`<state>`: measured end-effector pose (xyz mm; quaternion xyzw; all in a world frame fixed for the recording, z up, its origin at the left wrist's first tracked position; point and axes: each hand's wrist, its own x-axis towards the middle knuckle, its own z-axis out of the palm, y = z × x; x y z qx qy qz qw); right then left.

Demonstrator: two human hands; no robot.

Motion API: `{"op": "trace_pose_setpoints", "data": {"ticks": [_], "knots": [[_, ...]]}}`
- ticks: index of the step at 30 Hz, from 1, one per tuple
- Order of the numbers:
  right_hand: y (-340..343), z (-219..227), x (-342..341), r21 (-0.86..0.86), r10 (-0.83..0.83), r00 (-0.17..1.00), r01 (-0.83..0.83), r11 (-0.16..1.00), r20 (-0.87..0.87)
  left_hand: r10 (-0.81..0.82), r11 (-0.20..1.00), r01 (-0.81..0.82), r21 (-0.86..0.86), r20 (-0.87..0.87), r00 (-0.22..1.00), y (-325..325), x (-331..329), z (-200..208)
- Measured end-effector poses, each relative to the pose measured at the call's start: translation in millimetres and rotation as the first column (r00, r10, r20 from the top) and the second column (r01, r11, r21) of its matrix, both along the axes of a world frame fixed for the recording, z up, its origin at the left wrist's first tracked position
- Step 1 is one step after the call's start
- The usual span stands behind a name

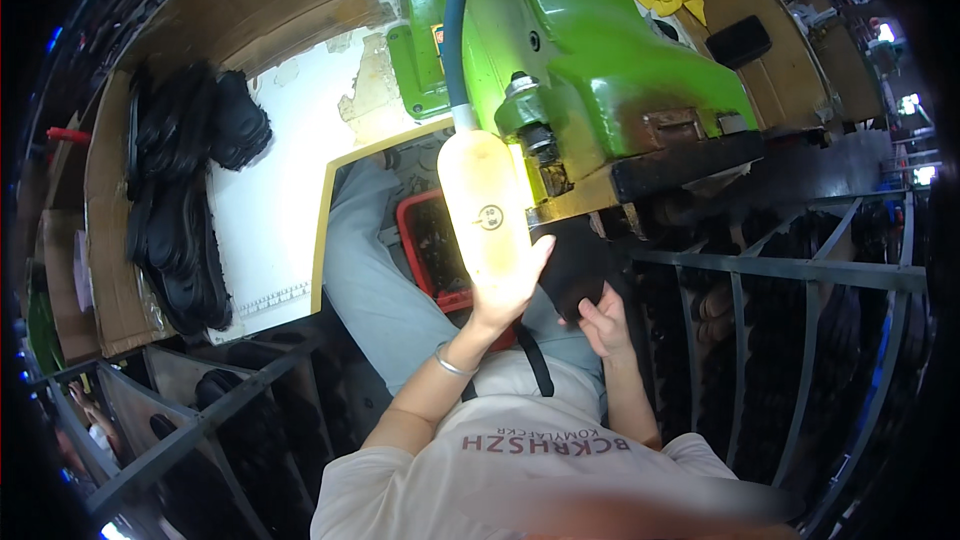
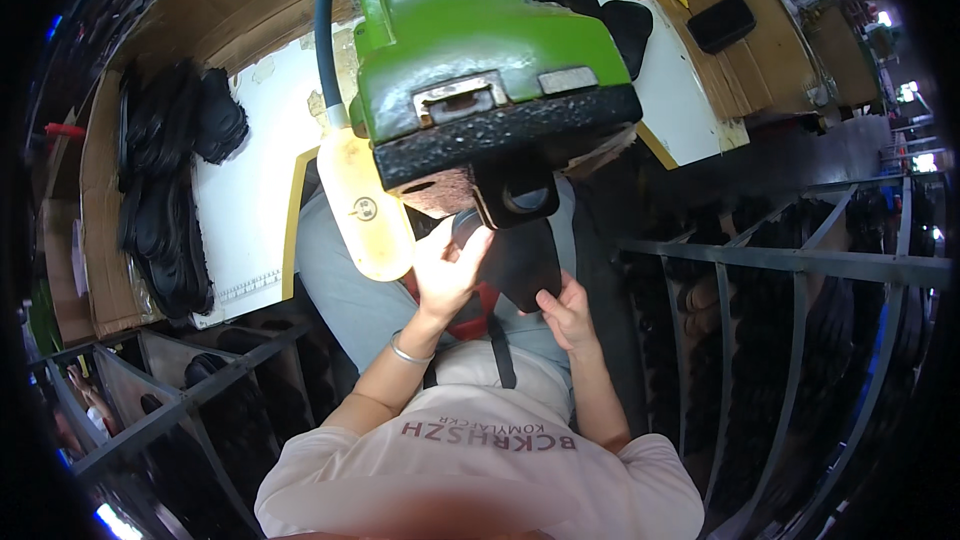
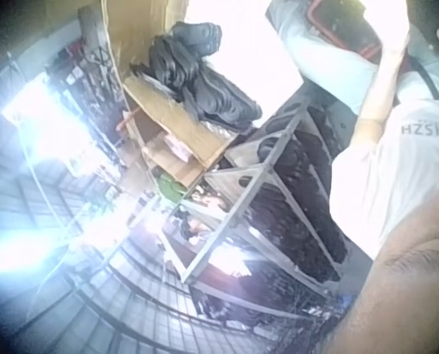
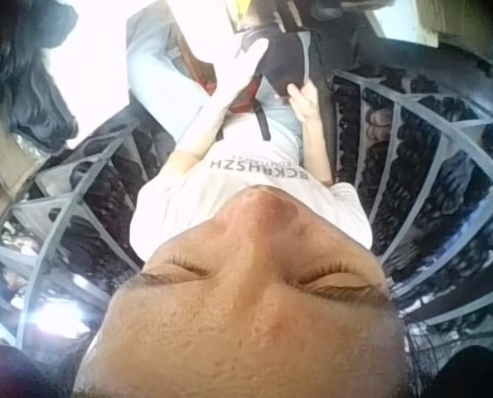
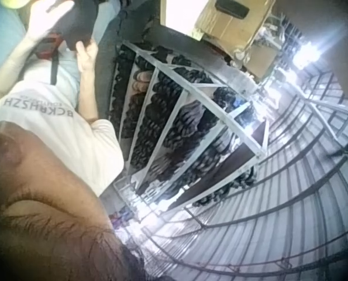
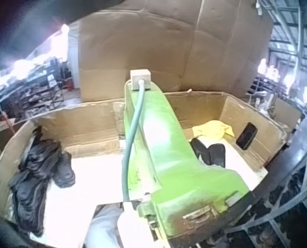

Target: Operating an industrial machine to assemble shoe components in a factory setting.

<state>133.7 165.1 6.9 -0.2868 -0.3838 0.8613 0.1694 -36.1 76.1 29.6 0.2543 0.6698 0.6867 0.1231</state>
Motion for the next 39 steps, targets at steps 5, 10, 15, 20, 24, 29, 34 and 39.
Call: {"op": "trace_pose_setpoints", "data": {"ticks": [5, 10, 15, 20, 24, 29, 34, 39], "knots": [[-11.1, 12.4, 9.5, 0.000, -0.106, 0.994, 0.106, 0.994, 0.010, 0.057, 0.985, -0.088, -0.150, -0.200, 0.978, 3.9, -8.2, -3.4], [16.2, 49.0, 7.6, 0.203, -0.247, 0.968, 0.232, 0.951, 0.053, 0.072, 0.988, -0.086, 0.130, 0.111, 0.991, -4.2, 2.1, -6.7], [49.9, 68.4, -17.5, 0.272, -0.194, 0.981, 0.181, 0.945, 0.023, 0.036, 0.982, -0.066, 0.176, 0.170, 0.985, -22.3, -5.3, 14.5], [70.0, 45.3, -41.0, 0.354, -0.064, 0.998, 0.050, 0.934, 0.029, 0.131, 0.973, -0.156, 0.169, 0.150, 0.980, -36.5, -9.8, 13.2], [59.1, 10.4, -35.8, 0.191, 0.052, 0.998, -0.047, 0.981, -0.022, 0.130, 0.983, -0.130, 0.128, 0.007, 0.991, -29.0, -11.8, 12.4], [21.0, -17.1, -9.7, -0.018, 0.012, 1.000, -0.012, 1.000, -0.004, 0.075, 0.991, -0.078, 0.108, 0.029, 0.997, 1.5, -1.9, 3.9], [-7.1, -4.1, 8.2, -0.080, -0.112, 0.993, 0.108, 0.991, -0.047, 0.118, 0.991, -0.117, 0.071, -0.022, 0.993, 16.0, -11.7, 20.5], [17.5, 42.4, 5.6, 0.194, -0.282, 0.959, 0.275, 0.942, 0.011, 0.075, 0.995, -0.073, 0.061, -0.040, 0.996, 9.5, -10.3, 39.8]]}}
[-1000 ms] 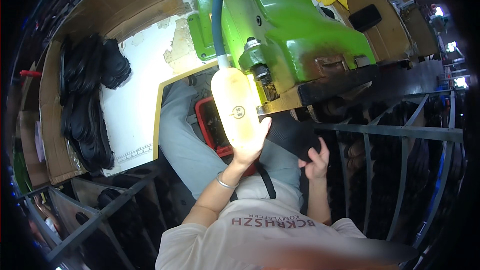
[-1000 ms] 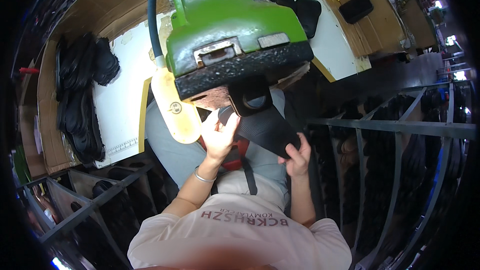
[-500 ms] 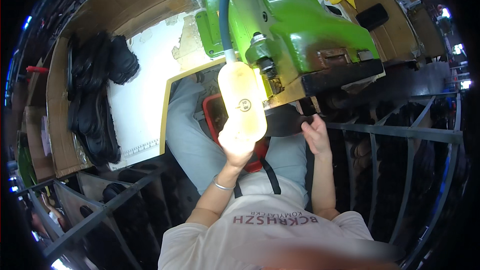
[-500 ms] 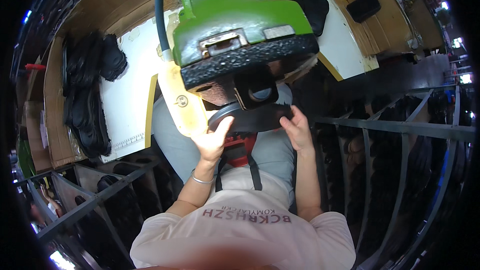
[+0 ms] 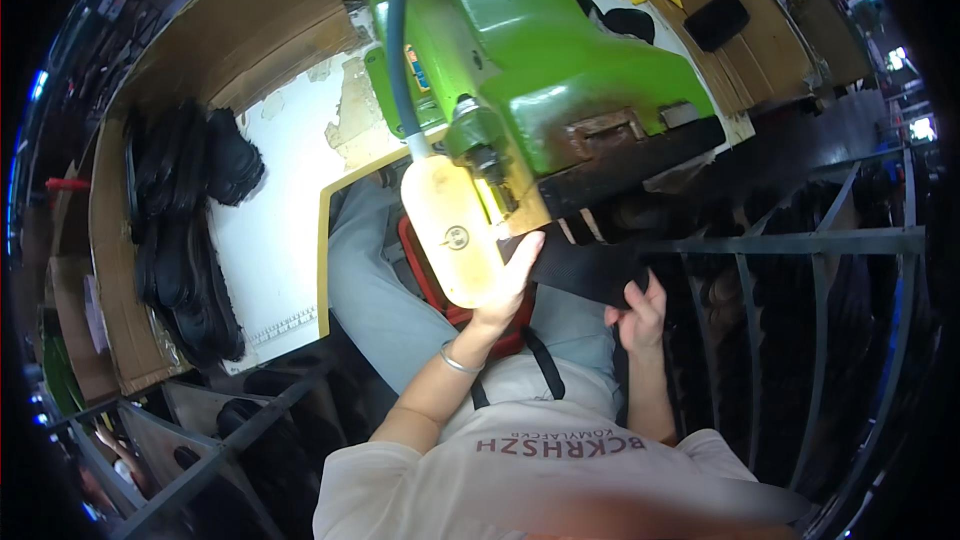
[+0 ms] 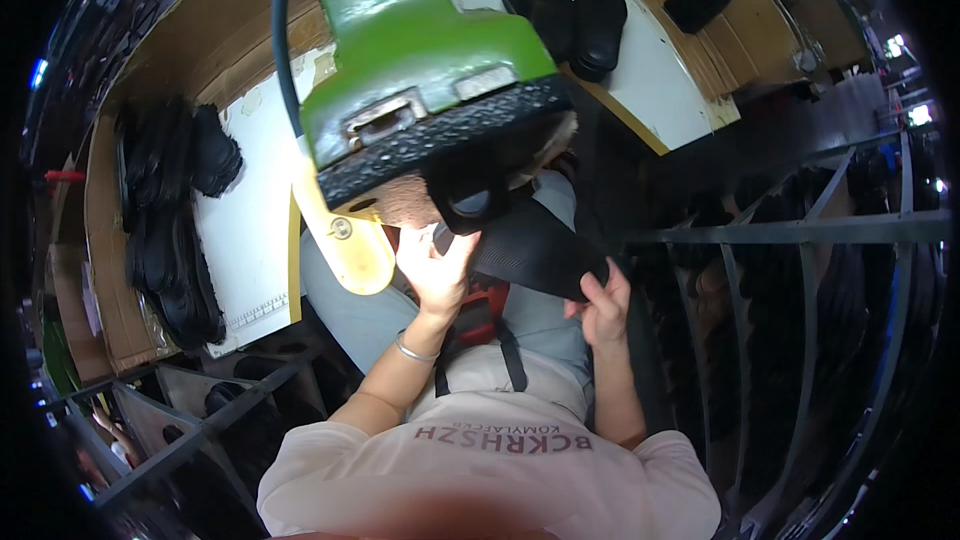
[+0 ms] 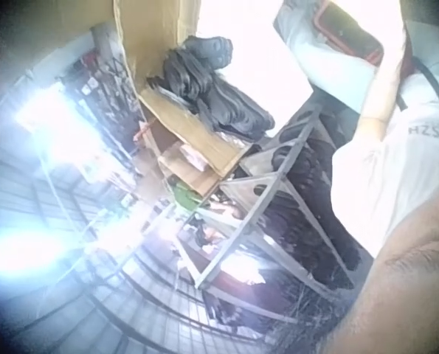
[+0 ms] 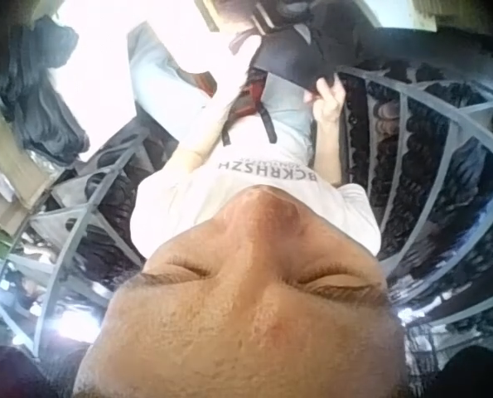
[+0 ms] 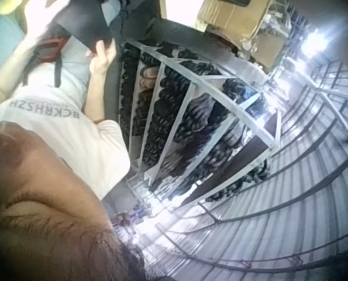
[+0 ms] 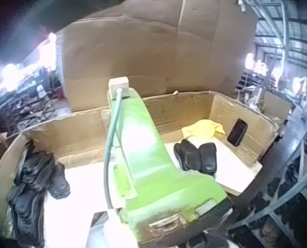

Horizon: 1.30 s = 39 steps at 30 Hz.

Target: Operating an industrial machine to assemble shoe components in a factory setting.

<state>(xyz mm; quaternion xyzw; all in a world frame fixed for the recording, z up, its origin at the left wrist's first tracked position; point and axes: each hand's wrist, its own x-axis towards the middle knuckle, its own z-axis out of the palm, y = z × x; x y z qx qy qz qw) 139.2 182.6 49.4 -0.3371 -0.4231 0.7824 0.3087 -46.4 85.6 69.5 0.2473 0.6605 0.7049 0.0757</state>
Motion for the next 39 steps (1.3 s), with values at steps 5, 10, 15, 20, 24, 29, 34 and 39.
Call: {"op": "trace_pose_setpoints", "data": {"ticks": [5, 10, 15, 20, 24, 29, 34, 39], "knots": [[37.1, 39.4, -30.2, 0.058, 0.048, 0.998, -0.051, 0.997, 0.051, 0.062, 0.997, -0.062, 0.035, -0.003, 0.998, -24.6, -2.8, -32.2], [60.1, 43.5, -62.5, 0.128, 0.203, 0.977, -0.210, 0.969, 0.066, -0.107, 0.989, 0.085, 0.119, 0.191, 0.976, -48.5, -15.7, -31.4], [43.1, 42.8, -88.6, 0.119, 0.262, 0.965, -0.263, 0.958, 0.026, -0.074, 0.977, 0.044, 0.208, 0.137, 0.988, -70.7, -29.5, -11.4], [23.2, 37.0, -101.3, 0.179, 0.418, 0.907, -0.418, 0.890, 0.039, -0.051, 0.981, -0.006, 0.193, 0.288, 0.956, -105.8, -39.5, -24.7], [2.3, 54.9, -117.1, 0.222, 0.460, 0.884, -0.467, 0.856, 0.086, -0.114, 0.971, 0.018, 0.239, 0.395, 0.912, -130.7, -37.6, -50.5], [-0.2, 36.3, -128.7, 0.315, 0.422, 0.886, -0.462, 0.829, 0.191, -0.234, 0.972, 0.196, 0.129, 0.468, 0.853, -131.1, 2.1, -71.3], [3.4, 18.7, -117.8, 0.562, 0.325, 0.928, -0.370, 0.740, 0.183, -0.321, 0.939, 0.344, 0.000, 0.362, 0.875, -81.3, 41.3, -55.4], [-4.0, 19.3, -103.5, 0.607, 0.087, 0.994, -0.112, 0.786, 0.071, -0.317, 0.942, 0.327, -0.077, 0.121, 0.941, -51.1, 11.9, -47.7]]}}
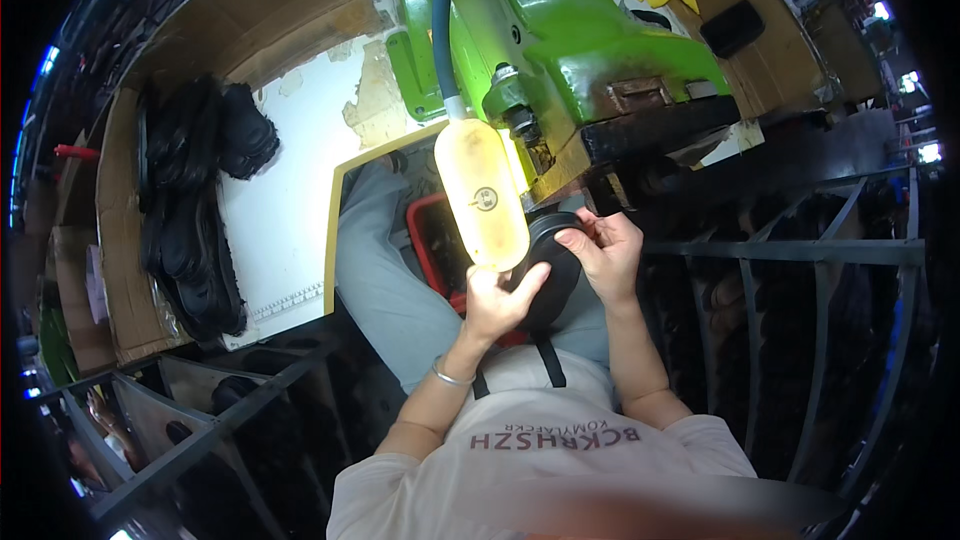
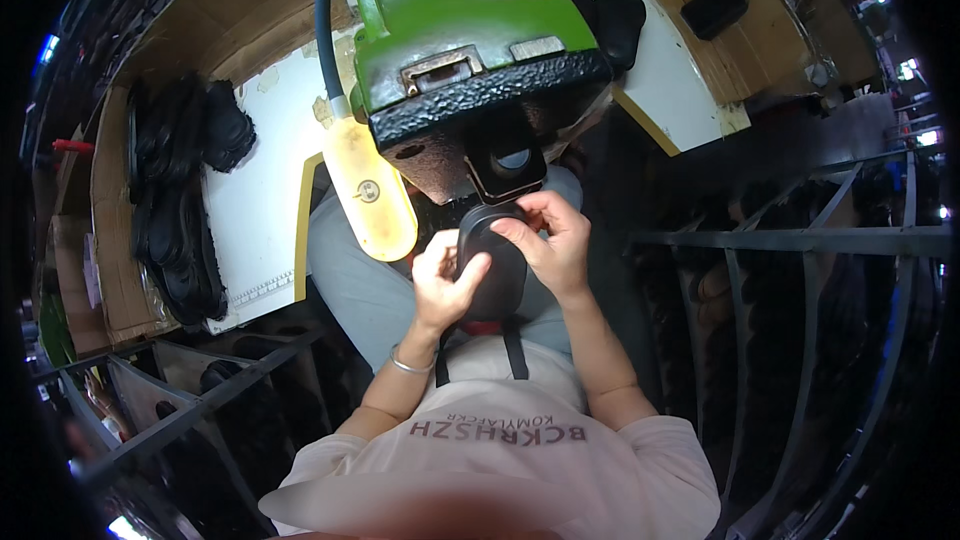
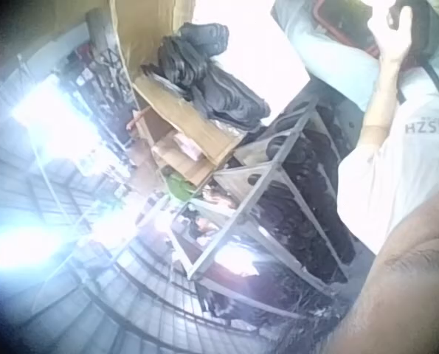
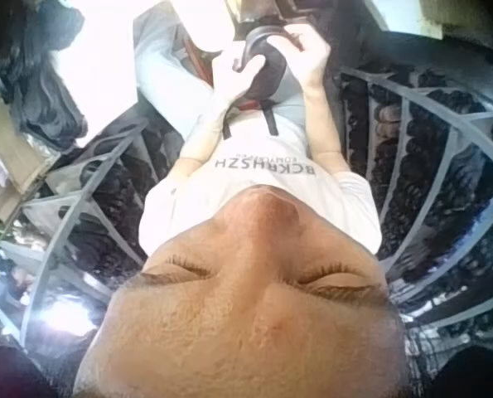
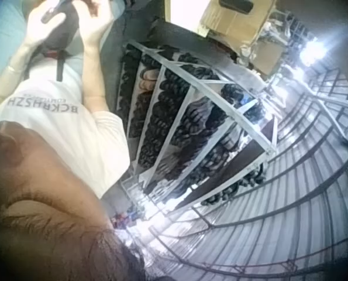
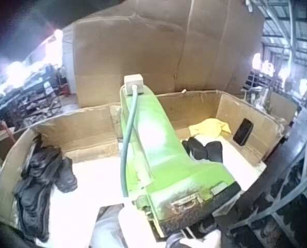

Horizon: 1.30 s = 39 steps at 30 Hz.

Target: Operating an industrial machine to assemble shoe components in a factory setting.

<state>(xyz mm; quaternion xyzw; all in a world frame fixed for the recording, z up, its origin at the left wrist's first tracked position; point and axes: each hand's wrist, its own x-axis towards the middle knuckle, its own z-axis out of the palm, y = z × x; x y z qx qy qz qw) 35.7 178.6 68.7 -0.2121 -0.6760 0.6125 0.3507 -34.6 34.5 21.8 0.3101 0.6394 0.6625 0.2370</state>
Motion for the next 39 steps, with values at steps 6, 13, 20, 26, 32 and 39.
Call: {"op": "trace_pose_setpoints", "data": {"ticks": [6, 13, 20, 26, 32, 39], "knots": [[-11.5, -20.6, 22.4, -0.138, 0.093, 0.985, -0.072, 0.988, 0.148, 0.104, 0.995, -0.102, 0.020, -0.157, 0.982, 24.3, -15.1, 19.2], [-26.2, -45.3, 74.9, -0.345, 0.357, 0.897, -0.260, 0.902, 0.260, 0.494, 0.756, -0.618, 0.216, 0.431, 0.755, 12.3, 4.4, 26.8], [-18.6, -15.3, 58.3, 0.073, -0.177, 0.983, 0.173, 0.982, 0.051, 0.047, 0.878, -0.338, 0.339, 0.642, 0.766, -25.2, -35.9, 9.8], [-17.1, -3.9, 32.8, 0.305, -0.092, 0.982, 0.138, 0.942, -0.163, 0.048, 0.951, -0.192, 0.244, 0.498, 0.866, -49.0, -51.5, -8.7], [-16.6, -5.5, 15.9, 0.195, -0.123, 0.979, 0.154, 0.969, -0.160, 0.129, 0.961, -0.216, 0.170, 0.417, 0.900, -53.1, -54.3, 14.5], [5.1, -12.1, -14.0, -0.041, -0.202, 0.962, 0.198, 0.979, -0.182, 0.243, 0.954, -0.267, 0.136, 0.167, 0.955, -54.7, -64.8, 40.6]]}}
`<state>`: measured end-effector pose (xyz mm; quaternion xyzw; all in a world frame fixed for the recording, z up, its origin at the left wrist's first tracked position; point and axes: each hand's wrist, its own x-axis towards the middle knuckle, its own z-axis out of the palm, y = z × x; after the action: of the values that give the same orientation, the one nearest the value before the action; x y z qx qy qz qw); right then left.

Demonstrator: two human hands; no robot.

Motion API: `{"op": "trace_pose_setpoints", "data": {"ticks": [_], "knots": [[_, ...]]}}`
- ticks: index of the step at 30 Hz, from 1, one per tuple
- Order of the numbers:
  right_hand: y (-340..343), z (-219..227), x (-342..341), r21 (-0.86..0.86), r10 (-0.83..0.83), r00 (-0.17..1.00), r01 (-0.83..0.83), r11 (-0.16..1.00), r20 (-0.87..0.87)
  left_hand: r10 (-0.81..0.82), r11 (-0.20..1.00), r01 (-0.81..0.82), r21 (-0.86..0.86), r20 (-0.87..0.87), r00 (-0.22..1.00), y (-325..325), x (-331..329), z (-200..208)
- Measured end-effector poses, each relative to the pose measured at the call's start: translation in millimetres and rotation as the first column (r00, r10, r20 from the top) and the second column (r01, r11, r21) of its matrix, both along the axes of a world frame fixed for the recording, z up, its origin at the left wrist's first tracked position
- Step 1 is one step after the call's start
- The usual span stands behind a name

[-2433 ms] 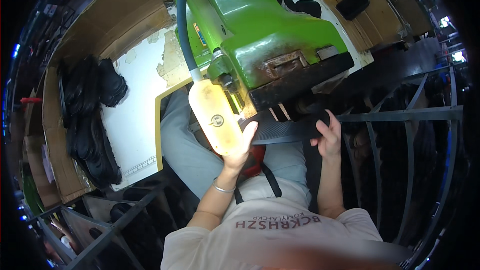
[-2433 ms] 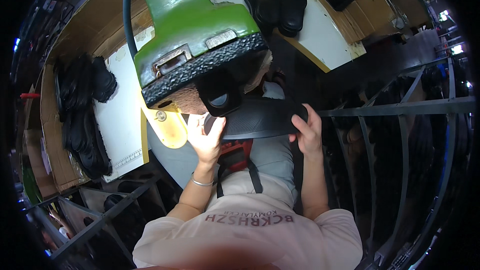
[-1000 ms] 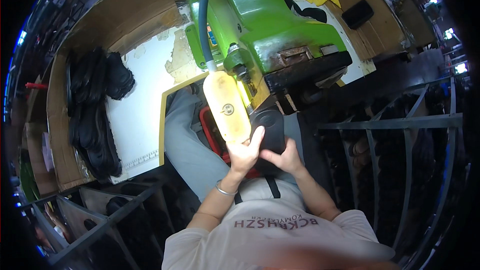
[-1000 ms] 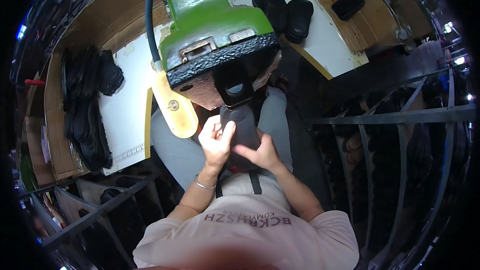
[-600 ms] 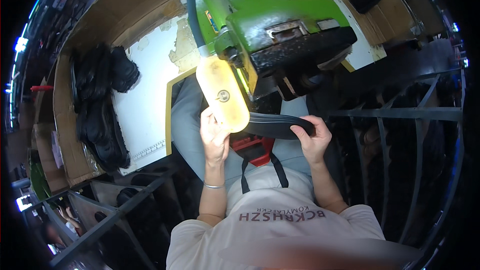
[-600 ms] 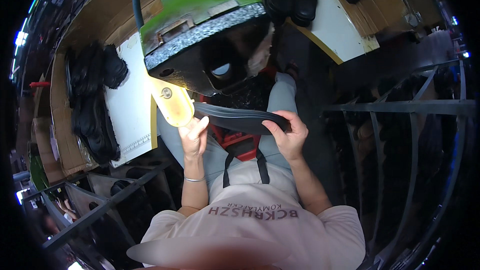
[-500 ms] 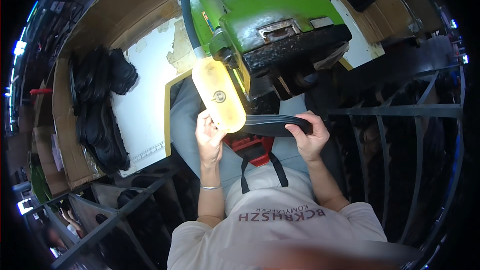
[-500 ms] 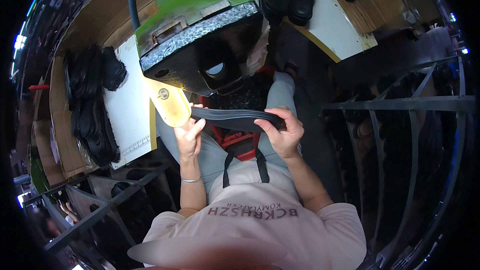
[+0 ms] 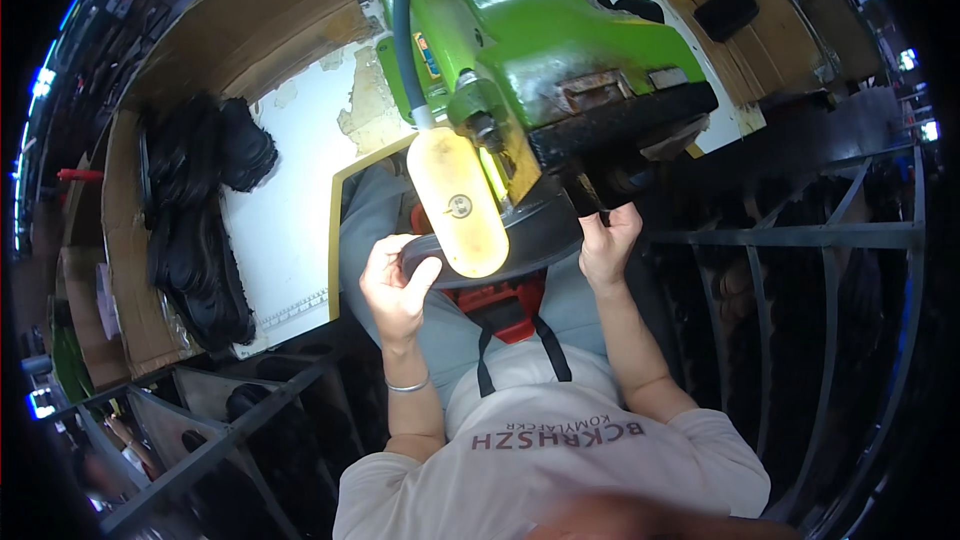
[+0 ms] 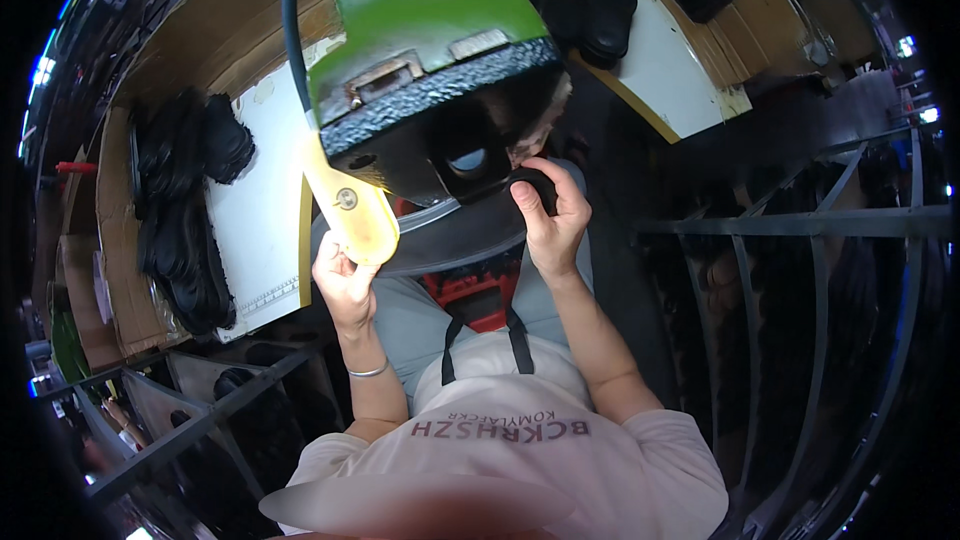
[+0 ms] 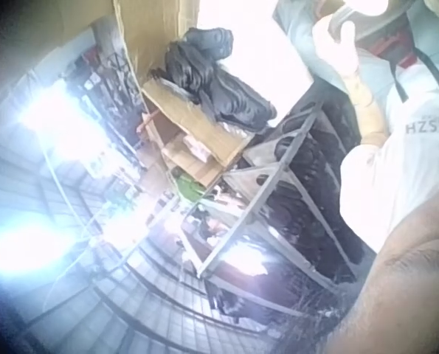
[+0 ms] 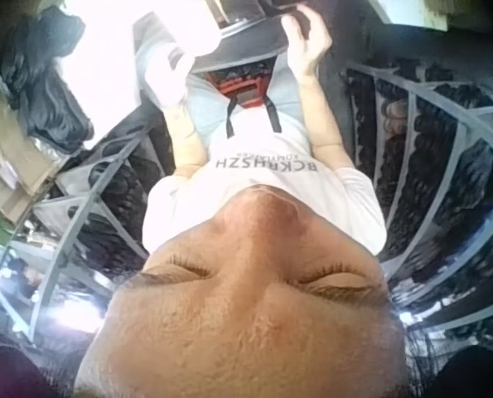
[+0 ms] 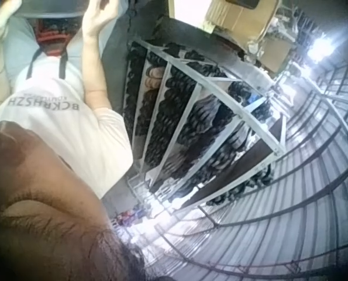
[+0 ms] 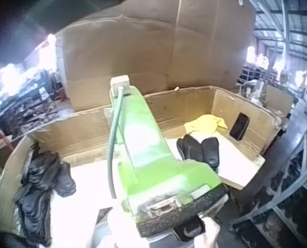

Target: Operating an industrial machine to assemble shoe components in a factory setting.

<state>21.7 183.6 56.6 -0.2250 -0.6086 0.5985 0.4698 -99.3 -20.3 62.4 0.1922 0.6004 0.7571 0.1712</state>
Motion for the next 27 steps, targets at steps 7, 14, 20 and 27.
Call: {"op": "trace_pose_setpoints", "data": {"ticks": [7, 14, 20, 27], "knots": [[-29.6, -6.7, -23.1, -0.222, 0.157, 0.985, -0.170, 0.960, -0.078, -0.018, 0.997, 0.008, 0.072, 0.130, 0.991, -34.5, 7.9, -30.0], [-37.3, -5.7, -29.1, -0.332, 0.236, 0.972, -0.229, 0.915, -0.019, -0.148, 0.988, 0.154, -0.008, 0.253, 0.956, -36.9, 65.3, -89.9], [-74.6, -70.1, 29.1, -0.205, 0.078, 0.993, -0.058, 0.977, 0.090, -0.199, 0.978, 0.206, -0.022, 0.182, 0.963, 13.5, 81.6, -75.8], [75.9, -43.5, 41.8, 0.033, -0.434, 0.900, 0.433, 0.901, 0.036, 0.059, 0.974, -0.095, -0.203, -0.177, 0.982, 22.9, -55.9, -68.6]]}}
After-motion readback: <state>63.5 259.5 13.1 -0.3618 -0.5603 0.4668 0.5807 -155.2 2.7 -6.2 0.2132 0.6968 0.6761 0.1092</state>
